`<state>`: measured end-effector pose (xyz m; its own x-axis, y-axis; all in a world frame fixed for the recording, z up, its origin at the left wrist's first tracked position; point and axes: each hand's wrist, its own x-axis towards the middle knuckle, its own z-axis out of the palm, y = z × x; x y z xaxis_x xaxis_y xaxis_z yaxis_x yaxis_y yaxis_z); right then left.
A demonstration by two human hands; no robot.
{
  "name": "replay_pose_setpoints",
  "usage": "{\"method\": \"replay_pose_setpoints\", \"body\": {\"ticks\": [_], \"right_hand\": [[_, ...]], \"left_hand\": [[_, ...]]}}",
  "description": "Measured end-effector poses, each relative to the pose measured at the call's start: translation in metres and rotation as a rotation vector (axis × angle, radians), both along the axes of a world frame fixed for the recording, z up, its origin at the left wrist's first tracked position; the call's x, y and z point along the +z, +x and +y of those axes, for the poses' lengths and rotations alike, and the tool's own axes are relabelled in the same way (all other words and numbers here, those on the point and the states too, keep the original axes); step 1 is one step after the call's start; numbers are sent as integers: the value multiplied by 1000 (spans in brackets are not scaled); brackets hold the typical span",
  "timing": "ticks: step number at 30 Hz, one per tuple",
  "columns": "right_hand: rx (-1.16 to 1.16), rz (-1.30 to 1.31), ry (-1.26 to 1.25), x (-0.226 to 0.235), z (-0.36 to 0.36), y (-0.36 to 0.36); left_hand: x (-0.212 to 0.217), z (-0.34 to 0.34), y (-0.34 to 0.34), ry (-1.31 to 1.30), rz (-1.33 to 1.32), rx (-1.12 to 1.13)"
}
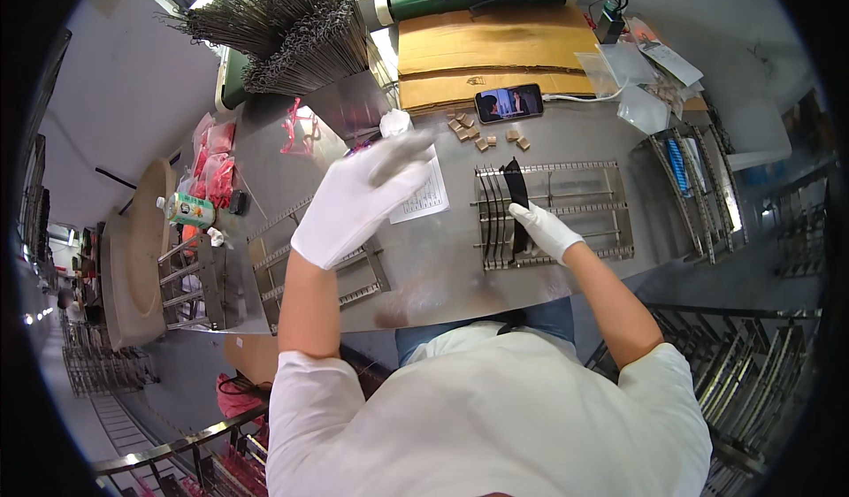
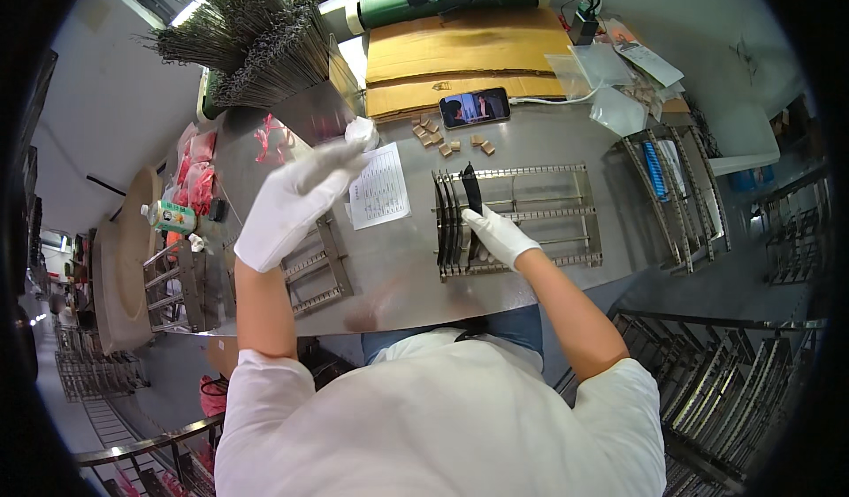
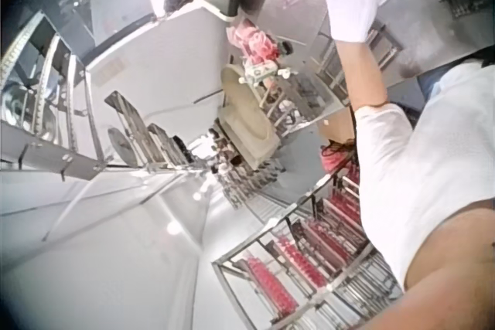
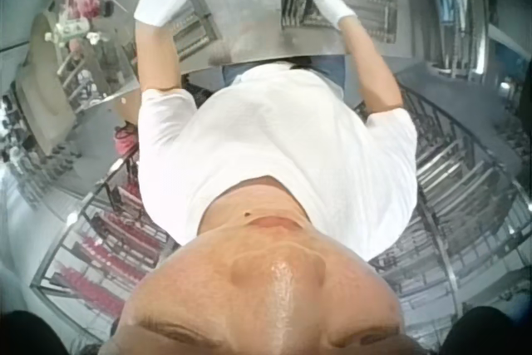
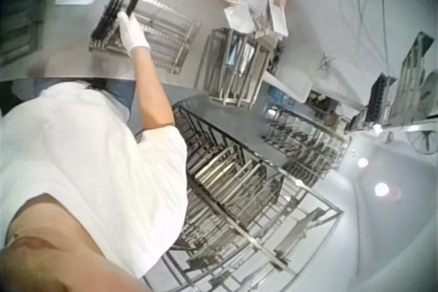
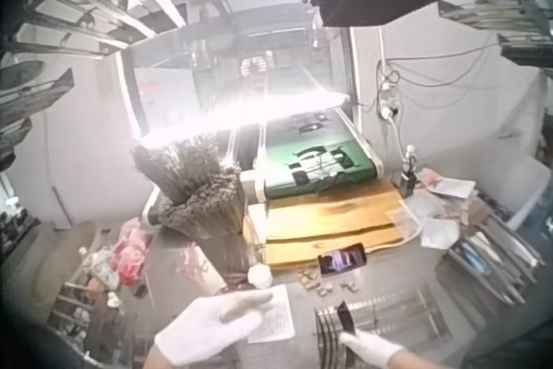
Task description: The person assembles black plastic hangers by inserting them into a metal rack, then handles red plastic hangers and places them onto a nearby rack. The person repeatedly picks up black hangers, aligns them, and inserts them into the rack slots.
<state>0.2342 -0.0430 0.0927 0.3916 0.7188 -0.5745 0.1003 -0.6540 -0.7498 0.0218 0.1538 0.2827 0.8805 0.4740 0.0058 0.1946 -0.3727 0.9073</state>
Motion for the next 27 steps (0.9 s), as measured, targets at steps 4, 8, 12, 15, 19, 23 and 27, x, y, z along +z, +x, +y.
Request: {"method": "replay_pose_setpoints", "body": {"ticks": [4,8,12,15,19,23,27], "right_hand": [[48,-401,66,-28,8,-11],[14,157,5,12,3,1],[6,-16,-6,8,-4,3],[-26,-58,10,14,8,-12],[-41,63,-22,5,3,-1],[76,-310,-11,-3,-2,-7],[292,-722,-169,18,15,-24]], "left_hand": [[-80,52,-61,-59,145,141],[-104,82,-113,-186,279,325],[-120,134,-136,-240,316,399],[-129,175,-122,7,295,450],[-175,274,-99,227,541,438],[-189,310,-46,561,553,833],[-228,369,-28,405,633,928]]}}
